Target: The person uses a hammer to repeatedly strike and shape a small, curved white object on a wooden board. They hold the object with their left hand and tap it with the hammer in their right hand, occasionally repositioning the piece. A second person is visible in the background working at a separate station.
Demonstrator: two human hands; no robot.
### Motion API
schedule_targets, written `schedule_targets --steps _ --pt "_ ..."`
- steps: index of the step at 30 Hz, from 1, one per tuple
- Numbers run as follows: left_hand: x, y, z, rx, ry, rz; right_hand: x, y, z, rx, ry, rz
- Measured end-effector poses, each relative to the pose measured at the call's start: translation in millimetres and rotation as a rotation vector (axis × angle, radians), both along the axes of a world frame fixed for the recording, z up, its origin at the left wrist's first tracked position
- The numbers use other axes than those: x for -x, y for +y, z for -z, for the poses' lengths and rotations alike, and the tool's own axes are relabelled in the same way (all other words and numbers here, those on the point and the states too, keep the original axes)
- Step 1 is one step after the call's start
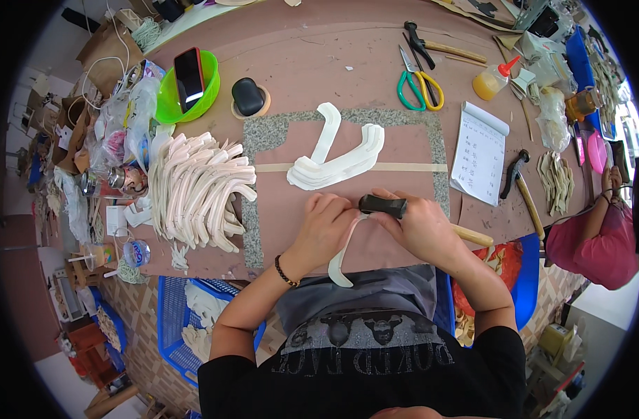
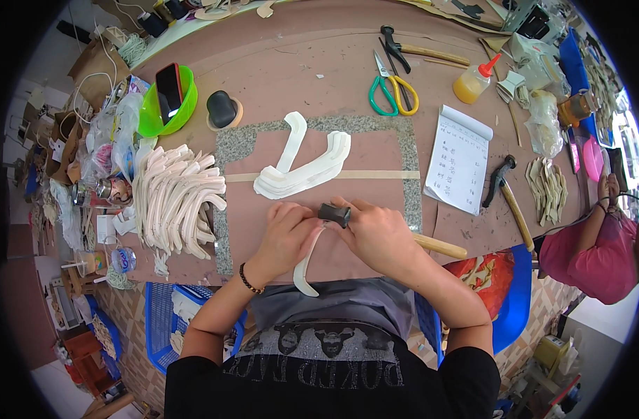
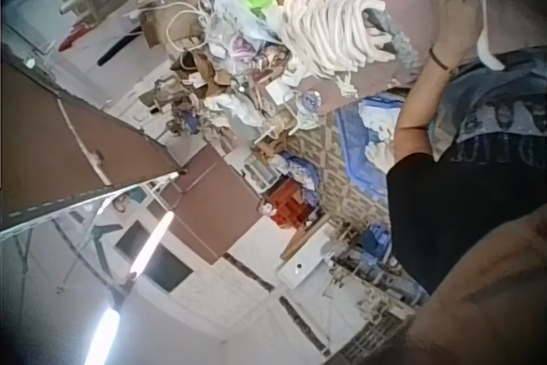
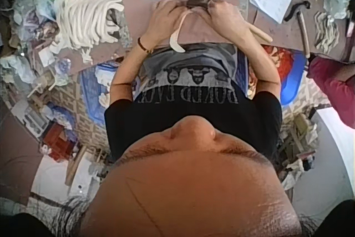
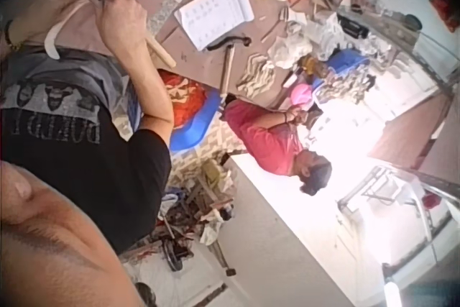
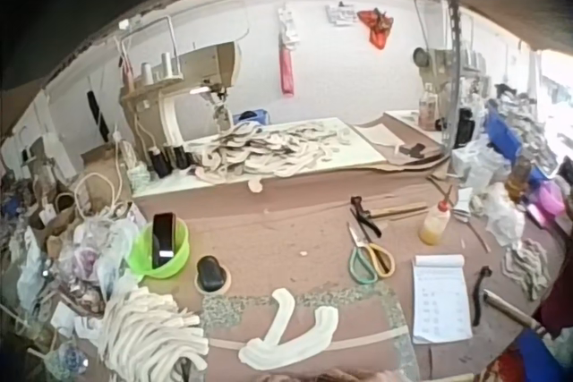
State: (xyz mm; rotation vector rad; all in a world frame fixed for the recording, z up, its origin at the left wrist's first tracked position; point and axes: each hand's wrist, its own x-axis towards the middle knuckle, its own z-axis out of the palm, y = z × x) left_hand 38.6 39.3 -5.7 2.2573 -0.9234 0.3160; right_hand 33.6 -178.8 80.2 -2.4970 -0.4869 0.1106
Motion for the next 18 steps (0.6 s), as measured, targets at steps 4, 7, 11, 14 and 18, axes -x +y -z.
schedule_targets --steps 4,7,11,14,18 --pt "2 5 0 0.027 0.084 -0.062 -2 -3 13 0.021 0.021 -0.019" --pt "0 6 6 0.006 0.034 0.008 -5 -1 8 0.031 0.025 -0.032" --pt "1 4 0 -0.183 -0.142 0.066 -7 -2 3 0.014 0.020 -0.022" --pt "1 3 -3 -0.282 -0.173 0.099 -4 1 11 0.020 -0.031 -0.048" --pt "5 1 -10 -0.359 -0.206 0.079 -6 0 8 0.015 0.009 -0.031"
